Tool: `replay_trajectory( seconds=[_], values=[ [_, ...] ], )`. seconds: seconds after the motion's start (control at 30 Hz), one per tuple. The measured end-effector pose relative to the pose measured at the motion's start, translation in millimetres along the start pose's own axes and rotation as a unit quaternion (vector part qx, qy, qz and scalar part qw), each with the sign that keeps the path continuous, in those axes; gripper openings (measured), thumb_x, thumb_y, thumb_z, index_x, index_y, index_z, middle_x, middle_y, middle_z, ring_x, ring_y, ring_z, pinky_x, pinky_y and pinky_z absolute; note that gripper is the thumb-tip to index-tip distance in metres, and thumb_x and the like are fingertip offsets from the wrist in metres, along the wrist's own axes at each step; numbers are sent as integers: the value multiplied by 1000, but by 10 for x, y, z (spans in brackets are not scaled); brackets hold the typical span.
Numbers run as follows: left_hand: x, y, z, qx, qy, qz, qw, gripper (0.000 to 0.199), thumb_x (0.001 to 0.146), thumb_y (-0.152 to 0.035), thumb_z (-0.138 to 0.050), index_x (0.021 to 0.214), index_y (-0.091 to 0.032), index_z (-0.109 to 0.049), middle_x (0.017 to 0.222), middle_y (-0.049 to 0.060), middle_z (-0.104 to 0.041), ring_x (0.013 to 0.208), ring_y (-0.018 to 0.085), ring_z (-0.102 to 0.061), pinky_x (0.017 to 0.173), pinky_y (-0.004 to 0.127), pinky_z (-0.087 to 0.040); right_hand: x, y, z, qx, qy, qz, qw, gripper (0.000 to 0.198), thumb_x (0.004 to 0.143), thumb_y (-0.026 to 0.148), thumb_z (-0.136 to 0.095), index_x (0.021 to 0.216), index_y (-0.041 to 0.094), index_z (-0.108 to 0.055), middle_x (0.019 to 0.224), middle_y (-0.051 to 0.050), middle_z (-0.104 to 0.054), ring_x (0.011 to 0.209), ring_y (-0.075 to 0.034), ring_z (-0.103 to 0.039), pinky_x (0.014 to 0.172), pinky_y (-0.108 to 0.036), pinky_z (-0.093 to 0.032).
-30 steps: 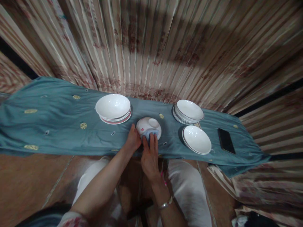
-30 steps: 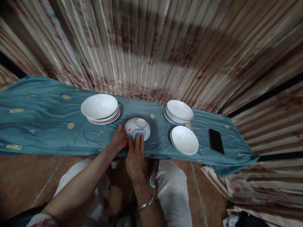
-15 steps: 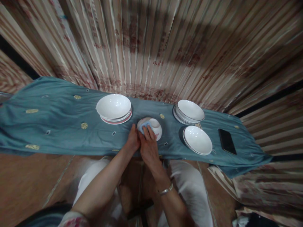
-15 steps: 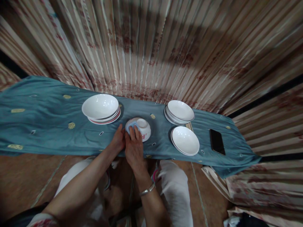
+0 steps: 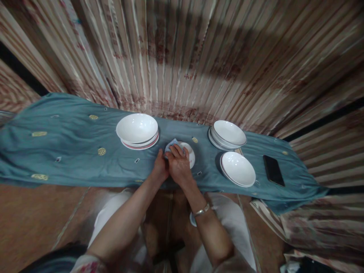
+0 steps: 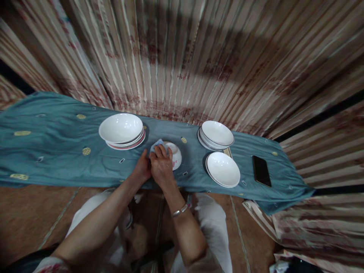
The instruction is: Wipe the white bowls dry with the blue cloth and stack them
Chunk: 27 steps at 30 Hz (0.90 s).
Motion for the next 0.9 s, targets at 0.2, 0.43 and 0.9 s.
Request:
replay_trajectory(
  seconds=[0.2,0.43,0.9],
  values=[
    [-76,29,-7,-13,-70,14,997,55,104,-42,-24,138,-9,-53,112,14,-75,110,25,-69,102,39,-51,227,-13,77,-15,57,-3,998,28,101,17,-44,111,17,-70,135,-12,-65,133,-25,-48,117,-44,-24],
    [-61,6,21,22,-68,7,997,55,104,-47,-23,134,-15,-56,113,13,-74,116,26,-67,106,43,-48,463,-120,123,-32,109,-9,993,30,96,13,-45,109,14,-72,120,-12,-71,119,-26,-59,103,-37,-40],
    [21,-7,77,42,-42,-2,998,61,103,-49,-24,147,-13,-47,125,15,-71,116,28,-66,103,44,-50,710,-498,-21,36,118,-57,991,33,99,12,-44,113,12,-74,118,-15,-75,108,-25,-68,95,-33,-47]
  ],
)
Point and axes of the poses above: each hand's wrist, its own x-axis towards the middle knuckle, its own z-axis out of the back of the hand, y = z × x, the point moved 8 cm from there along x, towards the middle knuckle
